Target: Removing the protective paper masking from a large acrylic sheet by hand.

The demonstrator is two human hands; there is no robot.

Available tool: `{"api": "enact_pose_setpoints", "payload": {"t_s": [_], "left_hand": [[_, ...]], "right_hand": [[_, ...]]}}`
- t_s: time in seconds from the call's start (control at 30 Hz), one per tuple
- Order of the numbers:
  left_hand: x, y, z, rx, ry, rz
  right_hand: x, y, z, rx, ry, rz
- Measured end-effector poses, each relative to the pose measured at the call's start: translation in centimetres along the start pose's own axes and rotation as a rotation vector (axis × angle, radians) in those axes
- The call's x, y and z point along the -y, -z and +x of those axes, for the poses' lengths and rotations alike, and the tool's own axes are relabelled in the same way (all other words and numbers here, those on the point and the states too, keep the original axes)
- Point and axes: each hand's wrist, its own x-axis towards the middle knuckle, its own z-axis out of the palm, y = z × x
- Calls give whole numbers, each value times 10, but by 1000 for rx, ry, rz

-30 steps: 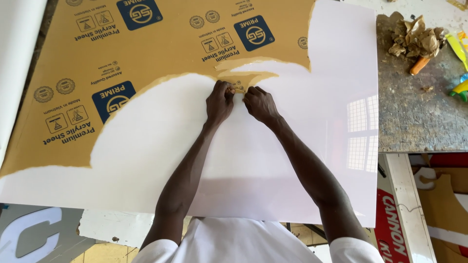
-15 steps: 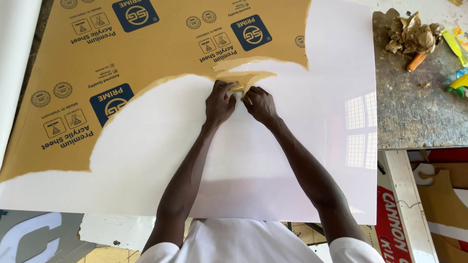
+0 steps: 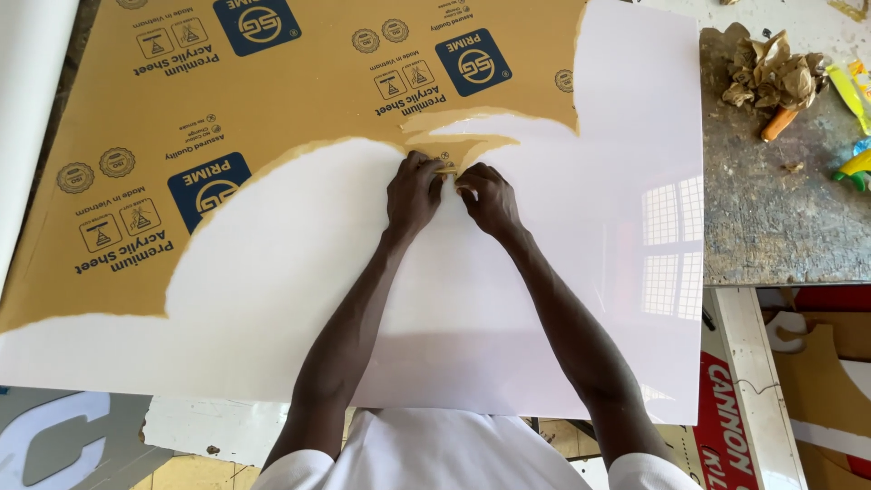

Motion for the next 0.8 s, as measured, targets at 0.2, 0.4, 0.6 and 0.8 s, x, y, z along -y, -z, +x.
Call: {"api": "enact_pose_setpoints", "payload": {"t_s": [0.2, 0.4, 0.6, 0.8], "left_hand": [[5, -4, 2, 16, 8, 5], [9, -9, 2, 15, 19, 16], [6, -7, -1, -45, -53, -7], [6, -14, 3, -40, -175, 163]], "right_hand": [[-10, -19, 5, 110, 141, -381], [-23, -45, 18, 178, 245, -596], [-24, -36, 5, -8, 212, -458], [-22, -37, 1, -188, 86, -162]]}}
